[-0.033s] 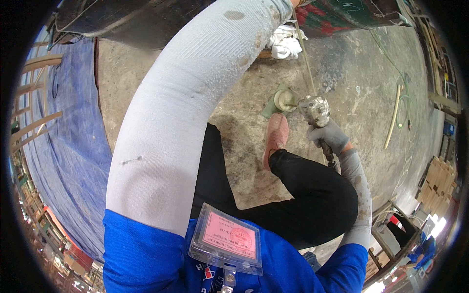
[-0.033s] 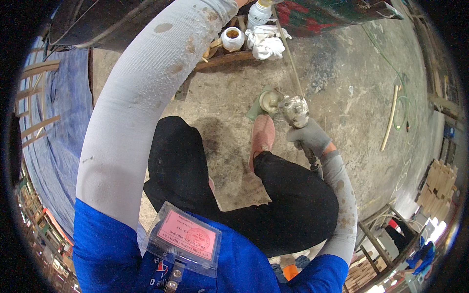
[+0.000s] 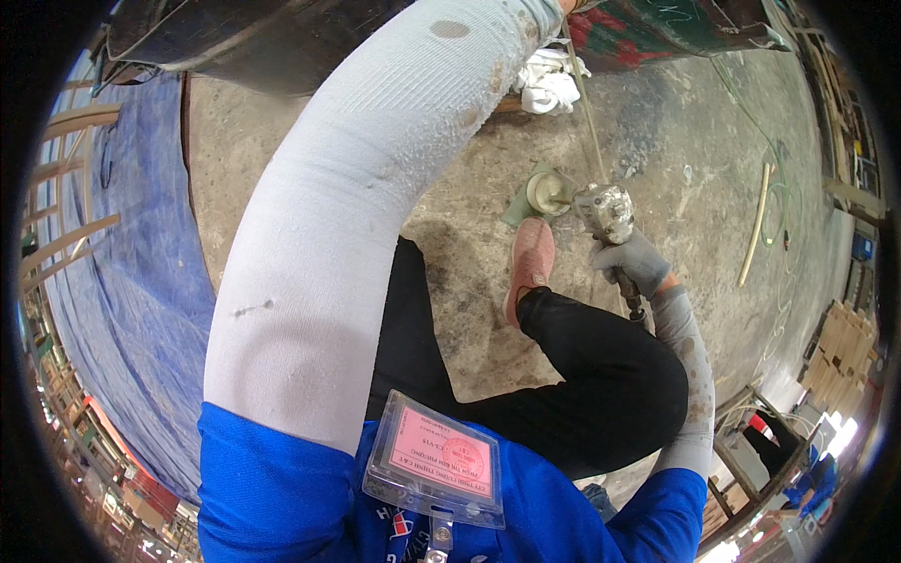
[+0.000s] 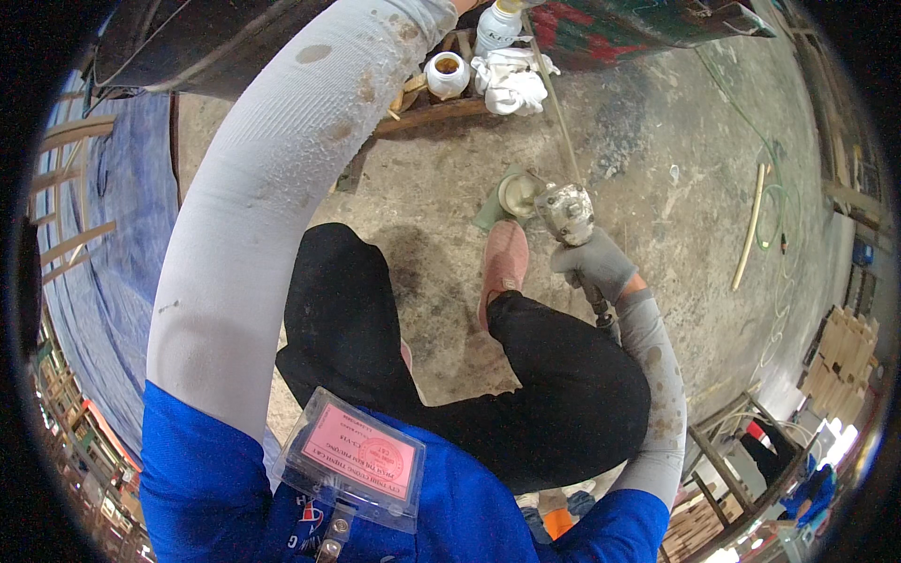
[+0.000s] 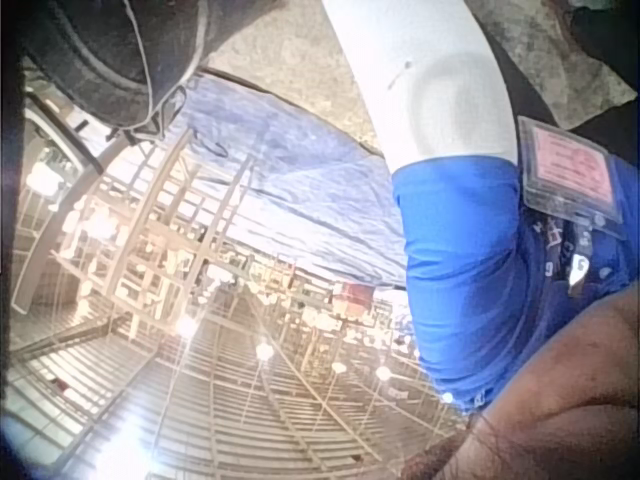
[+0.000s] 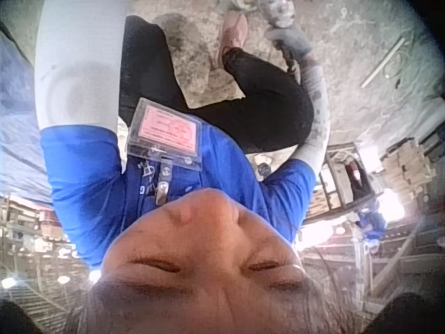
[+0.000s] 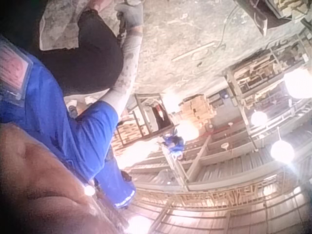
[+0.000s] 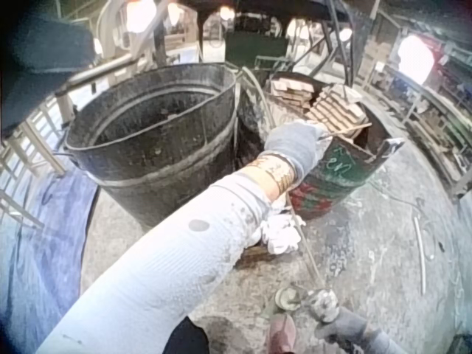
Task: The person sits on the floor and pours a liquid from a plastic bottle into a small container, then uses a drill with a mixing attachment to stir the contents. After mixing, the person stands up, walks through a workshop, and places the container on a workbench.
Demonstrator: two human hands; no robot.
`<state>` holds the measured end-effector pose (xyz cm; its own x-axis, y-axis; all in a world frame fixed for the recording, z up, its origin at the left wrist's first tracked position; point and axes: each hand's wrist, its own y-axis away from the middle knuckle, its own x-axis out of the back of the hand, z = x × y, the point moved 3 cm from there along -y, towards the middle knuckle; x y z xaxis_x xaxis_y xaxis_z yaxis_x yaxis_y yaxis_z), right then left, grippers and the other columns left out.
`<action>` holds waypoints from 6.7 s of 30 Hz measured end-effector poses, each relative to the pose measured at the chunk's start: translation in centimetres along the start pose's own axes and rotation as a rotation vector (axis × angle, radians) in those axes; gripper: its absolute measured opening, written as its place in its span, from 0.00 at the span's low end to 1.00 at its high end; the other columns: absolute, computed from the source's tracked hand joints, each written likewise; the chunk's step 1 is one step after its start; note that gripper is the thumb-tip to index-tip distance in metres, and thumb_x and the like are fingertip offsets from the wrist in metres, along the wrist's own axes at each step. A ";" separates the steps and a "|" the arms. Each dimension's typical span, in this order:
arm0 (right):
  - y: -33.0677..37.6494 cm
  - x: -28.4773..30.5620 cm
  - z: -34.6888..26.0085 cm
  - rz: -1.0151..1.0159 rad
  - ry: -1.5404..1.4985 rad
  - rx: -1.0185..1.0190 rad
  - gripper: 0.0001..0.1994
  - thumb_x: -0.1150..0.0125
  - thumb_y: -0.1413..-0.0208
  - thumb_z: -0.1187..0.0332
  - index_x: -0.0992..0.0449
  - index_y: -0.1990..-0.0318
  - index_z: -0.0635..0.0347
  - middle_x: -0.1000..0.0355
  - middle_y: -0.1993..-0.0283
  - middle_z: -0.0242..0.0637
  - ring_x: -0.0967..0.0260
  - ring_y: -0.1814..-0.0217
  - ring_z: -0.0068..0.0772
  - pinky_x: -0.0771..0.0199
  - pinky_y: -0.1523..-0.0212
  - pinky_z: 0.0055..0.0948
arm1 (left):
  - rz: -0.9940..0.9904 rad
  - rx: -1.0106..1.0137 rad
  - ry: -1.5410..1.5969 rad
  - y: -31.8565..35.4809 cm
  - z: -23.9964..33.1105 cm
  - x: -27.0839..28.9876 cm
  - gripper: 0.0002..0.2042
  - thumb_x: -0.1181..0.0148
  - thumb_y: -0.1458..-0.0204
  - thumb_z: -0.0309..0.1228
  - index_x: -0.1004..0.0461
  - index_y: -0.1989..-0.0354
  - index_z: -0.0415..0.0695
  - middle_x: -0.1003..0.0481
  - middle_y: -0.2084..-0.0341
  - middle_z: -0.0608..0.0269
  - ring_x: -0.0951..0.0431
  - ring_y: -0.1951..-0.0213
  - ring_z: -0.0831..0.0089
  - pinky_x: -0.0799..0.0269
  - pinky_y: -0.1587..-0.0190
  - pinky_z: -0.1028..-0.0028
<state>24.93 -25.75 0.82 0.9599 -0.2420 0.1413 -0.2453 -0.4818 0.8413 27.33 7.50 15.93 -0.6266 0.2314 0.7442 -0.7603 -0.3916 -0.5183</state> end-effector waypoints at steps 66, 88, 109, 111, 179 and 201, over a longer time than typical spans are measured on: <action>-0.3 0.4 0.0 -0.016 -0.012 0.013 0.19 0.36 0.60 0.78 0.29 0.57 0.67 0.28 0.73 0.33 0.33 0.80 0.24 0.34 0.80 0.23 | -0.130 0.080 -0.074 0.7 0.7 2.3 0.18 0.48 0.47 0.36 0.32 0.47 0.50 0.23 0.65 0.48 0.22 0.60 0.53 0.27 0.59 0.60; 0.9 0.3 -1.0 -0.074 -0.298 0.141 0.20 0.38 0.51 0.66 0.30 0.50 0.65 0.31 0.68 0.28 0.36 0.78 0.17 0.35 0.81 0.19 | 0.206 0.161 0.173 3.9 0.5 7.3 0.27 0.41 0.52 0.46 0.33 0.45 0.45 0.23 0.66 0.45 0.23 0.61 0.51 0.28 0.60 0.59; 0.4 1.9 -1.0 0.148 -0.100 0.104 0.14 0.38 0.54 0.67 0.28 0.61 0.66 0.31 0.72 0.32 0.34 0.78 0.24 0.33 0.79 0.24 | -0.455 0.863 0.702 29.8 2.2 -10.8 0.18 0.40 0.55 0.44 0.23 0.73 0.37 0.25 0.81 0.51 0.22 0.75 0.59 0.29 0.70 0.66; 0.3 2.1 -1.2 0.107 -0.039 -0.011 0.10 0.37 0.55 0.67 0.27 0.68 0.64 0.32 0.77 0.31 0.36 0.82 0.23 0.35 0.81 0.24 | -0.513 0.956 0.720 32.0 2.2 -14.0 0.18 0.41 0.53 0.44 0.23 0.71 0.37 0.24 0.81 0.53 0.22 0.77 0.61 0.29 0.71 0.67; -11.5 7.4 3.4 0.922 0.923 0.359 0.21 0.44 0.54 0.60 0.26 0.51 0.54 0.34 0.43 0.44 0.36 0.44 0.52 0.34 0.46 0.43 | 0.423 1.845 0.977 46.0 1.8 -12.9 0.16 0.45 0.46 0.42 0.32 0.77 0.42 0.32 0.85 0.64 0.33 0.86 0.71 0.36 0.80 0.70; -8.3 -6.6 1.2 -0.033 0.345 0.736 0.16 0.41 0.48 0.61 0.25 0.57 0.65 0.24 0.62 0.46 0.26 0.59 0.46 0.27 0.58 0.37 | 0.216 1.821 1.152 39.9 4.1 -12.6 0.31 0.61 0.40 0.53 0.44 0.37 0.42 0.28 0.60 0.52 0.27 0.61 0.62 0.31 0.58 0.67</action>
<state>20.49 -21.14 -7.76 0.9264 -0.0030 0.3765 -0.1275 -0.9434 0.3062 5.54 -14.72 -12.38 -0.9867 0.0955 -0.1313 -0.1617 -0.5047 0.8480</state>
